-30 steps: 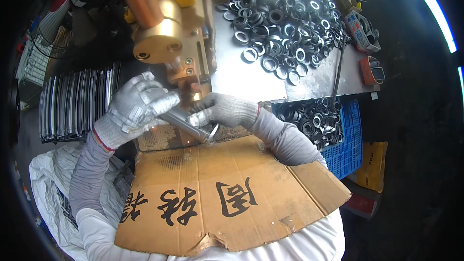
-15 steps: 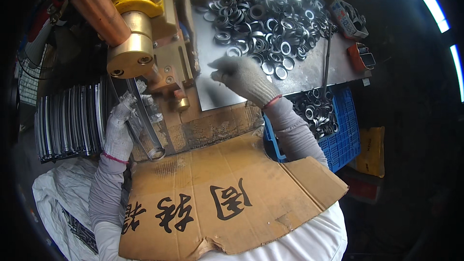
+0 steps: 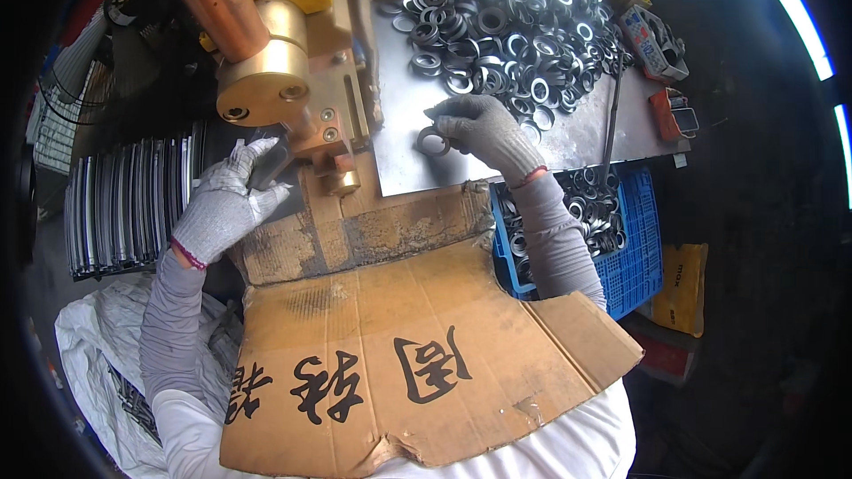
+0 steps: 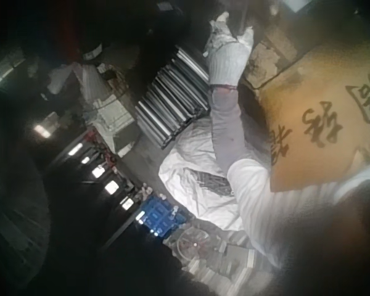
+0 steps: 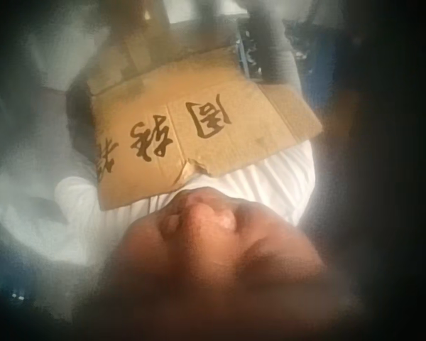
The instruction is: Use a spot welding machine to attach metal rings to the ends of cylindrical metal tubes.
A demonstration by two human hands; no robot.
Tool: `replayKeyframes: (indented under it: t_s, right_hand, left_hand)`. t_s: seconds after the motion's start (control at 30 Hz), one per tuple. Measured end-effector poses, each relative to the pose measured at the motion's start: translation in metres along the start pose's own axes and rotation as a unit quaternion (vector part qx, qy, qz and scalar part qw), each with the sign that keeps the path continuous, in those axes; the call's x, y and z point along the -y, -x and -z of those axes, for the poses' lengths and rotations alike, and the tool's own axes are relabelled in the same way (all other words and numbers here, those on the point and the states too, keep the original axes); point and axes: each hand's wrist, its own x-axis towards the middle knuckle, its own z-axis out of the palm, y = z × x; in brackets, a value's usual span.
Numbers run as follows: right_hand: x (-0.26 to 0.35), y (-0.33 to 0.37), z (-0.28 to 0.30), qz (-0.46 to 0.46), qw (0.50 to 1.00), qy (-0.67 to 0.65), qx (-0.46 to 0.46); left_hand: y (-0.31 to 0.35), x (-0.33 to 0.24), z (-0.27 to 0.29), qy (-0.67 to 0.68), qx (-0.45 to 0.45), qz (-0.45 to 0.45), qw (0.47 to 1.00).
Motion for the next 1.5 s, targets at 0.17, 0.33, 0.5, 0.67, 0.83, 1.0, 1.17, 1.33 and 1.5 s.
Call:
replayKeyframes:
  t_s: [0.17, 0.33, 0.5, 0.67, 0.83, 1.0, 1.17, 1.33, 1.5]
  right_hand:
    - [-0.018, 0.001, -0.017, 0.208, 0.933, 0.291, -0.031]
    - [0.010, 0.030, -0.022, 0.186, 0.917, 0.342, -0.086]
    - [0.012, 0.022, -0.028, 0.144, 0.896, 0.419, -0.042]
    - [0.024, 0.013, -0.039, 0.093, 0.885, 0.454, 0.052]
    - [0.024, 0.035, -0.073, 0.160, 0.981, -0.089, 0.068]
    - [0.026, 0.021, -0.092, 0.197, 0.975, -0.057, 0.090]
    - [0.022, 0.008, -0.097, 0.226, 0.962, -0.096, 0.122]
    - [0.023, 0.010, -0.096, 0.270, 0.959, 0.039, 0.075]
    - [0.018, 0.006, -0.098, 0.280, 0.956, 0.012, 0.088]
  left_hand:
    - [-0.027, -0.037, 0.011, -0.251, 0.124, -0.072, 0.957]
    - [-0.029, -0.012, -0.002, -0.358, 0.016, -0.241, 0.902]
    - [-0.038, -0.014, 0.005, -0.381, 0.060, -0.241, 0.891]
    - [-0.039, -0.001, 0.000, -0.365, -0.011, -0.293, 0.884]
    - [-0.042, -0.015, 0.006, -0.368, 0.035, -0.276, 0.887]
    - [-0.047, -0.020, 0.012, -0.336, 0.078, -0.241, 0.907]
    - [-0.052, -0.005, 0.015, -0.372, 0.063, -0.329, 0.866]
    - [-0.048, -0.021, 0.021, -0.371, 0.047, -0.320, 0.870]
    - [-0.056, 0.002, 0.015, -0.382, 0.029, -0.363, 0.850]
